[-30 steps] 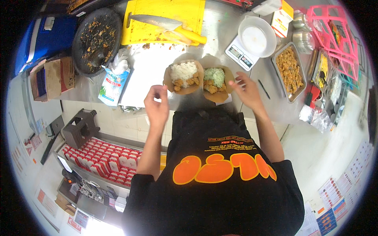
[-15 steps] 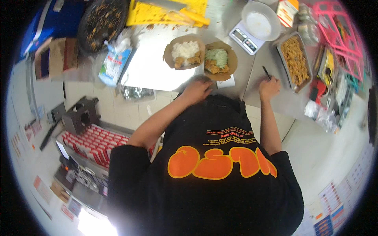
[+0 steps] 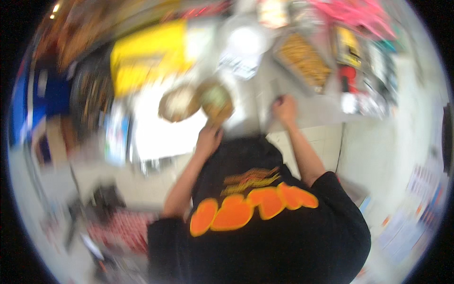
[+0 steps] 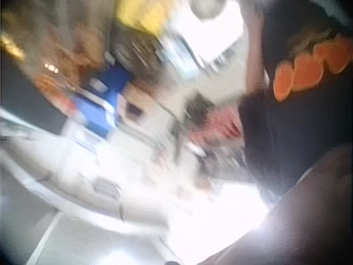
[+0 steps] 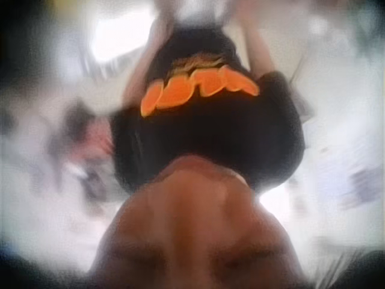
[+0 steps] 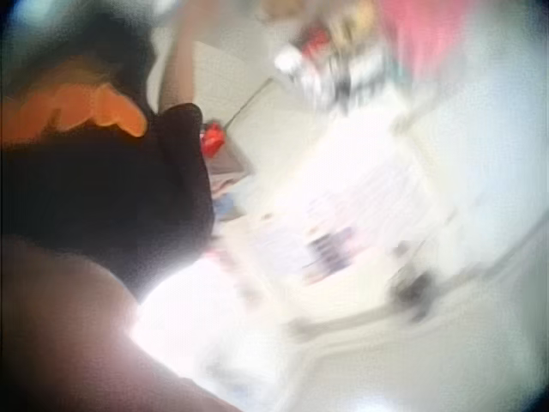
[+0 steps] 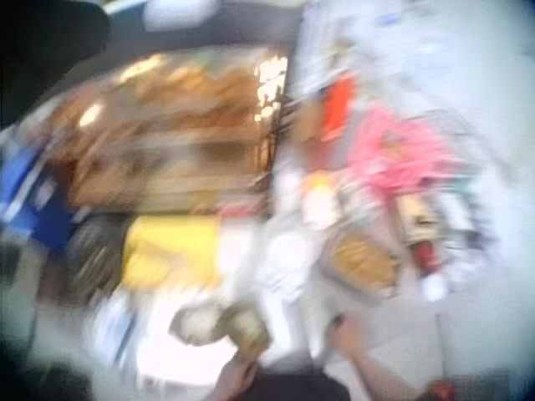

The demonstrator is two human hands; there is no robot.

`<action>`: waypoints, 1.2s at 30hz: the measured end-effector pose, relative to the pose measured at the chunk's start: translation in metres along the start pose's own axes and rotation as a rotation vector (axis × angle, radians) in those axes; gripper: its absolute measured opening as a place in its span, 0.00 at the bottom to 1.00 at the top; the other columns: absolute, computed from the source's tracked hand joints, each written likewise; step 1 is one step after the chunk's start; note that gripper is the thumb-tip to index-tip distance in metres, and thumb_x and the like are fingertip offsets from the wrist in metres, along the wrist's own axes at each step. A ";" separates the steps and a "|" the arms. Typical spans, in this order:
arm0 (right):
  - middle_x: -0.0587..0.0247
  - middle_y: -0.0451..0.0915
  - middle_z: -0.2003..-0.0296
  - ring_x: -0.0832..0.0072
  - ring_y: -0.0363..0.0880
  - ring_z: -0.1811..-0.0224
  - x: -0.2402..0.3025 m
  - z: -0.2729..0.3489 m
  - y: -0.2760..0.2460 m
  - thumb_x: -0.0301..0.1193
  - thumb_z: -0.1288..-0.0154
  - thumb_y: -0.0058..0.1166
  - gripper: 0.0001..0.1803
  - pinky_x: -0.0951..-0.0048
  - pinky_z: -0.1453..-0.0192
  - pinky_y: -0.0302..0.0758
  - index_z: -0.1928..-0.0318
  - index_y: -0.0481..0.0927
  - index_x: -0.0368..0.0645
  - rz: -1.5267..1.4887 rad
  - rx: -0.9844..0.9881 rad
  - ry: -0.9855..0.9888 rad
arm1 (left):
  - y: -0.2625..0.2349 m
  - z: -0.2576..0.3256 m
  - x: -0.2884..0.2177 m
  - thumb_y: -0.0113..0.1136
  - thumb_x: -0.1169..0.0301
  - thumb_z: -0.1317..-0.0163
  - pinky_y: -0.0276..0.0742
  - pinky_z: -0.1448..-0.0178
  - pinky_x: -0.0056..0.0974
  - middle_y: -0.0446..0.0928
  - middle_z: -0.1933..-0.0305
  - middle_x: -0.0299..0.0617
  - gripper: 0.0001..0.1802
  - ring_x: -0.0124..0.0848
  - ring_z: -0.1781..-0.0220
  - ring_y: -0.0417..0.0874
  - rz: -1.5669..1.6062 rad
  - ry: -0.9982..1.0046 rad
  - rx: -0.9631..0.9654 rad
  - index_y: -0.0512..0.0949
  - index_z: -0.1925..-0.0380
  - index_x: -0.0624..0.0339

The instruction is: The person assembles a food item by layering rice, a brown mixture, and scrambled eggs into a paper cone. They then fold the cone, place it into a plastic bag, and seal the bag.

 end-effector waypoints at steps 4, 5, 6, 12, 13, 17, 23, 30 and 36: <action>0.48 0.77 0.56 0.51 0.73 0.51 0.010 0.027 -0.016 0.38 0.41 0.57 0.20 0.55 0.45 0.70 0.53 0.75 0.38 -0.064 0.116 0.017 | 0.002 0.041 -0.005 0.58 0.71 0.40 0.75 0.54 0.45 0.78 0.58 0.53 0.15 0.47 0.61 0.80 -0.001 -0.125 -0.073 0.77 0.54 0.64; 0.49 0.77 0.56 0.52 0.73 0.51 -0.006 0.019 -0.019 0.38 0.41 0.57 0.20 0.56 0.45 0.70 0.53 0.75 0.38 -0.094 0.054 0.047 | 0.006 0.032 -0.006 0.58 0.71 0.40 0.75 0.54 0.45 0.78 0.58 0.52 0.13 0.47 0.61 0.81 -0.033 -0.075 -0.094 0.78 0.56 0.65; 0.50 0.77 0.57 0.53 0.74 0.52 -0.026 0.010 -0.021 0.37 0.41 0.58 0.20 0.56 0.46 0.71 0.53 0.75 0.38 -0.123 0.002 0.068 | 0.012 0.024 -0.006 0.58 0.71 0.39 0.75 0.54 0.45 0.79 0.59 0.52 0.12 0.47 0.62 0.81 -0.039 -0.061 -0.091 0.78 0.57 0.65; 0.53 0.77 0.60 0.59 0.76 0.56 -0.119 -0.052 -0.077 0.35 0.43 0.60 0.20 0.59 0.50 0.73 0.53 0.76 0.38 -0.177 -0.278 0.191 | 0.017 0.016 -0.062 0.58 0.70 0.38 0.74 0.60 0.44 0.78 0.71 0.47 0.08 0.44 0.68 0.80 0.002 -0.157 -0.156 0.79 0.66 0.65; 0.53 0.77 0.59 0.59 0.76 0.57 -0.142 -0.070 -0.084 0.34 0.44 0.60 0.20 0.60 0.51 0.73 0.53 0.76 0.38 -0.147 -0.338 0.138 | 0.023 0.011 -0.073 0.58 0.71 0.38 0.74 0.61 0.43 0.77 0.72 0.47 0.07 0.43 0.69 0.80 0.022 -0.133 -0.166 0.79 0.66 0.64; 0.54 0.76 0.55 0.57 0.75 0.52 -0.217 -0.178 -0.131 0.29 0.44 0.58 0.21 0.60 0.47 0.71 0.49 0.74 0.41 -0.016 -0.371 -0.060 | 0.056 -0.023 -0.123 0.59 0.72 0.39 0.73 0.64 0.41 0.75 0.74 0.45 0.06 0.39 0.72 0.78 0.083 -0.094 -0.212 0.78 0.67 0.64; 0.55 0.74 0.49 0.57 0.72 0.44 -0.311 -0.366 -0.161 0.26 0.42 0.52 0.26 0.57 0.39 0.69 0.40 0.70 0.46 0.183 -0.069 -0.198 | 0.161 -0.080 -0.182 0.58 0.69 0.40 0.64 0.39 0.47 0.69 0.50 0.56 0.23 0.47 0.45 0.70 -0.099 -0.262 -0.463 0.68 0.48 0.73; 0.53 0.75 0.53 0.61 0.73 0.48 -0.369 -0.456 -0.113 0.26 0.39 0.48 0.32 0.62 0.45 0.69 0.33 0.62 0.53 0.534 0.160 -0.312 | 0.233 -0.116 -0.198 0.49 0.57 0.33 0.58 0.36 0.58 0.60 0.39 0.67 0.33 0.59 0.37 0.62 -0.339 -0.761 -0.775 0.59 0.39 0.75; 0.47 0.78 0.59 0.54 0.80 0.58 -0.372 -0.477 -0.112 0.22 0.40 0.45 0.36 0.56 0.54 0.76 0.30 0.55 0.48 0.194 0.273 -0.412 | 0.259 -0.139 -0.195 0.43 0.52 0.30 0.60 0.37 0.58 0.62 0.39 0.63 0.34 0.59 0.38 0.64 -0.665 -1.004 -0.886 0.61 0.39 0.74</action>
Point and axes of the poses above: each hand's wrist, its own z-axis away from the middle knuckle, its own y-axis out of the palm, x = y × z, the point moved 2 cm from there along -z, towards the middle knuckle
